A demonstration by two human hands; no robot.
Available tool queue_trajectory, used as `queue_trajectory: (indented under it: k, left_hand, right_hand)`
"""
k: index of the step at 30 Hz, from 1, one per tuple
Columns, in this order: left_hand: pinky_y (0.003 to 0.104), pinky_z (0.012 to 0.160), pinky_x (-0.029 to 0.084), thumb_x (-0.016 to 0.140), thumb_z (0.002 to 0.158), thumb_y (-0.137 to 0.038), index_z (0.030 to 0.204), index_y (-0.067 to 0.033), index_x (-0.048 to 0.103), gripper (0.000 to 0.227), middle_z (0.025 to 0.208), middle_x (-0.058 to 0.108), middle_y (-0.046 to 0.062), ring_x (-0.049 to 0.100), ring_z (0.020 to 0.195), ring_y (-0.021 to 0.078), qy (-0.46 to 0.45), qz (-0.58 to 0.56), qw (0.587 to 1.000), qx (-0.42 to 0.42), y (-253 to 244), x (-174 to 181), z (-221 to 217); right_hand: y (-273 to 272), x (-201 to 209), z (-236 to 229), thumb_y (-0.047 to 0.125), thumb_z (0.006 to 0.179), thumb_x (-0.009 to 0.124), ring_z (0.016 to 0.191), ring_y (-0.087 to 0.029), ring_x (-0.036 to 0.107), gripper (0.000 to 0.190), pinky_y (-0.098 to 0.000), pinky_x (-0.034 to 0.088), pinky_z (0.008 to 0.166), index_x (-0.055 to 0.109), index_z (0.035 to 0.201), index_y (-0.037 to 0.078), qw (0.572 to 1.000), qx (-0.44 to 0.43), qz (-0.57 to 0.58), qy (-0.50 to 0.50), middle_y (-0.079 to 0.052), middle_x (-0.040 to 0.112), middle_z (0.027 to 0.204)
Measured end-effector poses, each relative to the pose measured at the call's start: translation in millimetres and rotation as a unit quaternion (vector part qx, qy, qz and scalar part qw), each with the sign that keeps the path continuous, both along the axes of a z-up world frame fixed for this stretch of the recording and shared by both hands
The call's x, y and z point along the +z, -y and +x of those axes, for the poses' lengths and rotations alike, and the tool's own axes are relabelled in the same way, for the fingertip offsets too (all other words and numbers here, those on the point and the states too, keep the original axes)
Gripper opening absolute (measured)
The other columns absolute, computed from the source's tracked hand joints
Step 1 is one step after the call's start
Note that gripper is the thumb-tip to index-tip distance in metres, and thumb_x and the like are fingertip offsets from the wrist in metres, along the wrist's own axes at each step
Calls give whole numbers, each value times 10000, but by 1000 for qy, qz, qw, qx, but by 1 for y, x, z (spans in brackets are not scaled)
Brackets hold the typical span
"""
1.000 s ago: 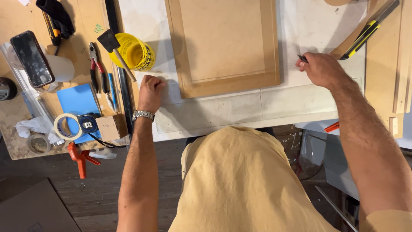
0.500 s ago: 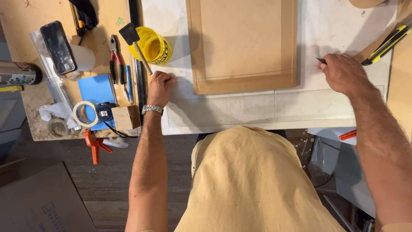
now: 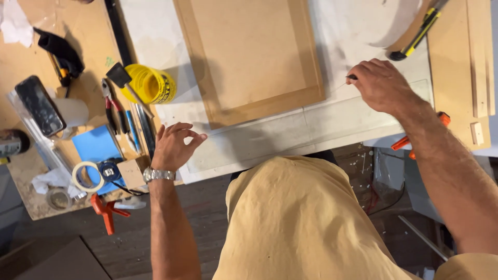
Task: Cutting a length of wire from a spool using pliers on a workbench
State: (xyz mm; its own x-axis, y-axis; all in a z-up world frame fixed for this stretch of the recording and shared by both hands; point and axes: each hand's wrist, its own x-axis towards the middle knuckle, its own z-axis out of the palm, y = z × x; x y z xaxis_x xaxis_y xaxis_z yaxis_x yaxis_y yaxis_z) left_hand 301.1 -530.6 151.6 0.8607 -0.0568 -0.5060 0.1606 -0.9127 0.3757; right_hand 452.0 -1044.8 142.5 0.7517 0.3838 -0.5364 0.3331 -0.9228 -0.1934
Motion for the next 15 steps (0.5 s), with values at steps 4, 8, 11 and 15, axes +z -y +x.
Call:
queue_trajectory:
  k: [4,8,11,15]
  left_hand:
    - [458,1143,340,662,951,-501,1043,-217,788,324,1187,710,-8,619,1228,241,220,124,964,-85,65,-23,18]
    - [392,1027,468,719,964,-379,1077,-202,745,212,1039,732,-1,659,1120,227,451,-26,887,-98,216,-22,48]
    - [407,785,596,777,843,-399,1187,-214,641,414,1025,655,13,733,925,278,316,-99,942,-48,306,-23,76]
    - [395,732,624,701,899,-422,1088,-235,665,268,958,676,-51,772,849,215,146,-117,981,-46,343,-36,110]
  right_hand:
    - [19,-28,-15,236,1066,549,1155,-276,608,180,-446,484,1028,639,1180,128,982,86,50,161,-56,639,1184]
    - [17,-34,-26,223,1010,677,1160,-275,624,114,-442,525,990,654,1089,145,938,92,143,303,9,617,1121]
    - [14,-38,-32,269,1053,623,1177,-260,608,125,-432,483,1055,646,1078,148,942,40,173,285,5,610,1092]
    - [16,-50,-37,307,1053,627,1173,-227,610,155,-403,480,1040,659,1072,157,939,19,176,294,26,612,1067]
